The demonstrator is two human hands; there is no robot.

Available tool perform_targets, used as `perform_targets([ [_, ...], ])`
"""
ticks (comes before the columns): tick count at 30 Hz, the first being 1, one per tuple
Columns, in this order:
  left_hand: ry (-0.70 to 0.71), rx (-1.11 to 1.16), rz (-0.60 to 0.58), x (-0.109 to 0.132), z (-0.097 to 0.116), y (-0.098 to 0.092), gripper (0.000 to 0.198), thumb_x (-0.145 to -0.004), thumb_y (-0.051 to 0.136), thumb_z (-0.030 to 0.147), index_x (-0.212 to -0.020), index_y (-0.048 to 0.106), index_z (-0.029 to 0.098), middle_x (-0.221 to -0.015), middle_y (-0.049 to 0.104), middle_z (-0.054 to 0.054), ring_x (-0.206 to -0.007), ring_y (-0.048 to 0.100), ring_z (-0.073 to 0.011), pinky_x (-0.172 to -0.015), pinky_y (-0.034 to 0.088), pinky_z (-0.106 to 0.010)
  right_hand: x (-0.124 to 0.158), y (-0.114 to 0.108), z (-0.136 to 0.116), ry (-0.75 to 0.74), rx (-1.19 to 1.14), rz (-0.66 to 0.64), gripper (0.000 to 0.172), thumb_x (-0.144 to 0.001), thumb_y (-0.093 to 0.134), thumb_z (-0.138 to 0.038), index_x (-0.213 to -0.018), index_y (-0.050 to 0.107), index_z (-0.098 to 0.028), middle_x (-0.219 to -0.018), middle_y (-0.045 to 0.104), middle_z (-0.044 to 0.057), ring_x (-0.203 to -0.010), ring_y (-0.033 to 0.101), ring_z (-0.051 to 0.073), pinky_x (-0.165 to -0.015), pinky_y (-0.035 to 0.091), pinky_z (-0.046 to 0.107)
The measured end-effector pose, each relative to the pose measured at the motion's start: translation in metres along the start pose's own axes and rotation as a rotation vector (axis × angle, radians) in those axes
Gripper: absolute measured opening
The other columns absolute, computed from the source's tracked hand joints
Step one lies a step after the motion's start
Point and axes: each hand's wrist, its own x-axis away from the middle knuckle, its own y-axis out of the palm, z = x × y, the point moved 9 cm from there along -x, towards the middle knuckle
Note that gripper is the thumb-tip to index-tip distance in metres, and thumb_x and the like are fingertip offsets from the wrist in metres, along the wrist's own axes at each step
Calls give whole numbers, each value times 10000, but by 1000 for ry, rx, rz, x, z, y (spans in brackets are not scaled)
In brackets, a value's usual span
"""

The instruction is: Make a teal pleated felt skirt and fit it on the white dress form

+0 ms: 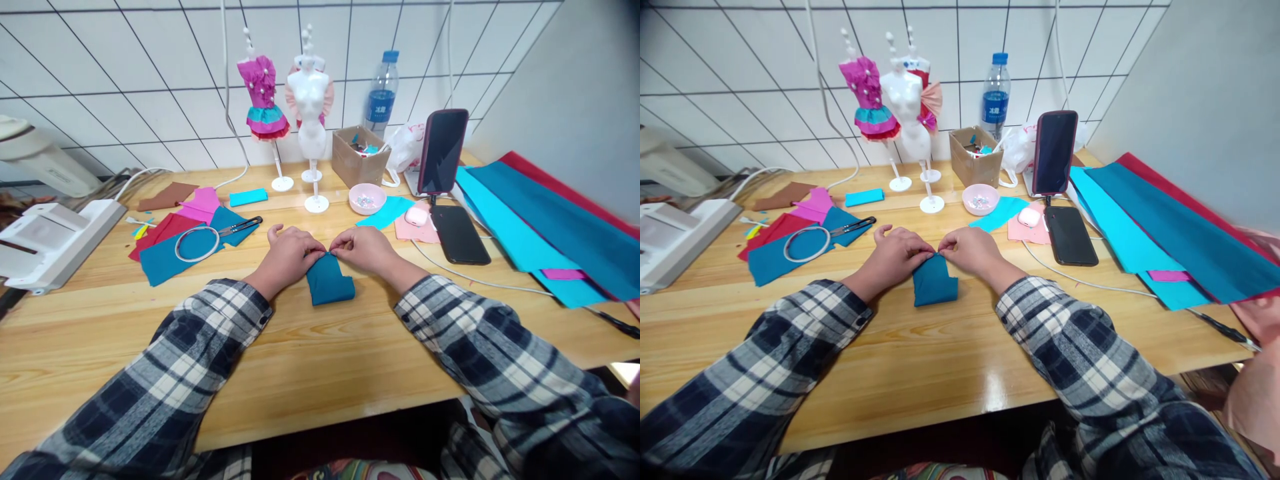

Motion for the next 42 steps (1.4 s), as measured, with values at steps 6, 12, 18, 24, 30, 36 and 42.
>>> perform_targets([
  [6,-7,-10,3,0,1,1,181,-907,581,336,-913,755,286,-968,765,-31,-1002,606,-252,-1052,168,-572,0,-2,-1,-9,-26,1,213,-815,676,-322,-996,782,-282,-886,778,-17,-784,671,152,-625,420,253],
  [12,18,-21,14,3,2,-3,169,-895,596,343,-919,754,289,-949,761,-24,-1000,610,-249,-1066,159,-578,2,-4,-9,-70,70,23,102,-807,673,-254,-822,773,-251,-787,743,-7,-719,621,148,-596,361,259],
  [18,111,-126,36,9,12,-14,196,-904,564,293,-892,759,284,-904,760,-20,-984,602,-255,-1089,111,-616,11,-7,-20,-253,132,66,84,-845,658,-202,-841,742,-201,-829,708,24,-773,601,148,-655,370,251],
  [24,218,-234,34,14,26,-13,280,-933,493,247,-944,766,306,-922,760,-25,-1015,579,-260,-1126,82,-622,18,-2,-29,-394,317,-5,177,-937,554,-229,-903,725,-197,-922,694,50,-837,611,172,-628,321,280],
  [30,334,-351,9,19,36,-10,356,-897,461,133,-977,760,310,-913,741,-29,-1052,557,-263,-1120,123,-621,28,-3,-39,-411,512,-114,250,-957,499,-201,-983,747,-219,-978,697,63,-785,611,171,-578,260,309],
  [36,399,-364,-13,21,35,-14,300,-843,536,200,-1013,763,295,-1036,705,-64,-1025,552,-294,-1016,268,-610,32,-16,-30,-345,493,-119,296,-904,525,-181,-1028,776,-279,-961,720,45,-834,636,194,-596,296,298],
  [42,329,-274,33,20,26,-14,297,-870,517,205,-1002,766,297,-962,728,-51,-1004,576,-274,-1027,242,-597,16,-33,-10,-149,138,145,233,-918,571,-279,-1035,769,-240,-963,738,23,-865,641,161,-700,396,271],
])
